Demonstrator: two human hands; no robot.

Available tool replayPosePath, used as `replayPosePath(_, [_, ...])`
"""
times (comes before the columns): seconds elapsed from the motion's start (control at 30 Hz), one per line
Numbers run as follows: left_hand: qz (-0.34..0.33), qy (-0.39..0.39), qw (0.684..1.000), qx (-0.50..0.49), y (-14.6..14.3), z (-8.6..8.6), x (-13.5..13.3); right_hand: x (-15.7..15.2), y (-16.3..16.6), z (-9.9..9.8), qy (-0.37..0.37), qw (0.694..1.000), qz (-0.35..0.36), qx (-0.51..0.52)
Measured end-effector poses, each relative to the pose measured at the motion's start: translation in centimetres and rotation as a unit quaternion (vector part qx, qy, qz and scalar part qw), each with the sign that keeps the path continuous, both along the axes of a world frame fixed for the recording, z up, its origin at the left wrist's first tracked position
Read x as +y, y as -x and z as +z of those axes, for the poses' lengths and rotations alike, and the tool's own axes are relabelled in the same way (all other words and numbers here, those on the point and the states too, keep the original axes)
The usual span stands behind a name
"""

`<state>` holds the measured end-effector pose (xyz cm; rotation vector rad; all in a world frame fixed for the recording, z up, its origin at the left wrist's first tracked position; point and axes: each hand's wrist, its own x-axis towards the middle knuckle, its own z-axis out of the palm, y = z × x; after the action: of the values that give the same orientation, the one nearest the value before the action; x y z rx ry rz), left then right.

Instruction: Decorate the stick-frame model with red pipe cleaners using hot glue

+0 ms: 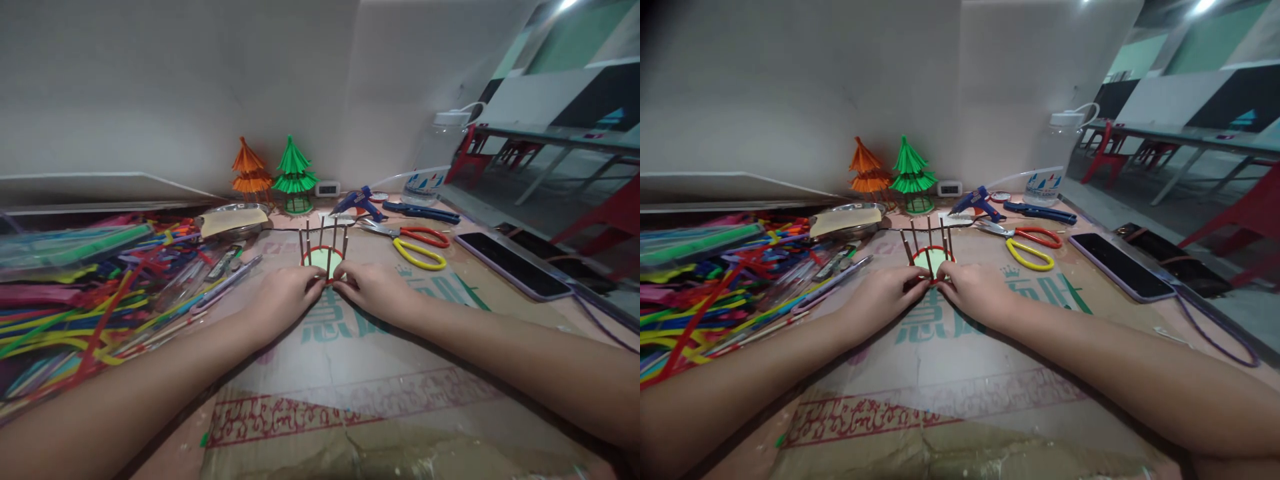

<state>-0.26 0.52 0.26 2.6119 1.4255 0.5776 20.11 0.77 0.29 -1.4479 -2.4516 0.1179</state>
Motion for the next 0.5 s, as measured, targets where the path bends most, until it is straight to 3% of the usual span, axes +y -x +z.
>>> replayPosePath(0.37, [-0.006, 0.044, 0.999, -0.005, -0.3, 0.4, -0.5, 0.6, 0.1, 0.3, 0.008, 1.000, 0.017, 0.004])
replayPosePath(0.5, [-0.029, -0.008, 0.999, 0.033, 0.7, 1.2, -1.0, 0.5, -0.2, 0.6, 0.014, 0.999, 0.031, 0.009])
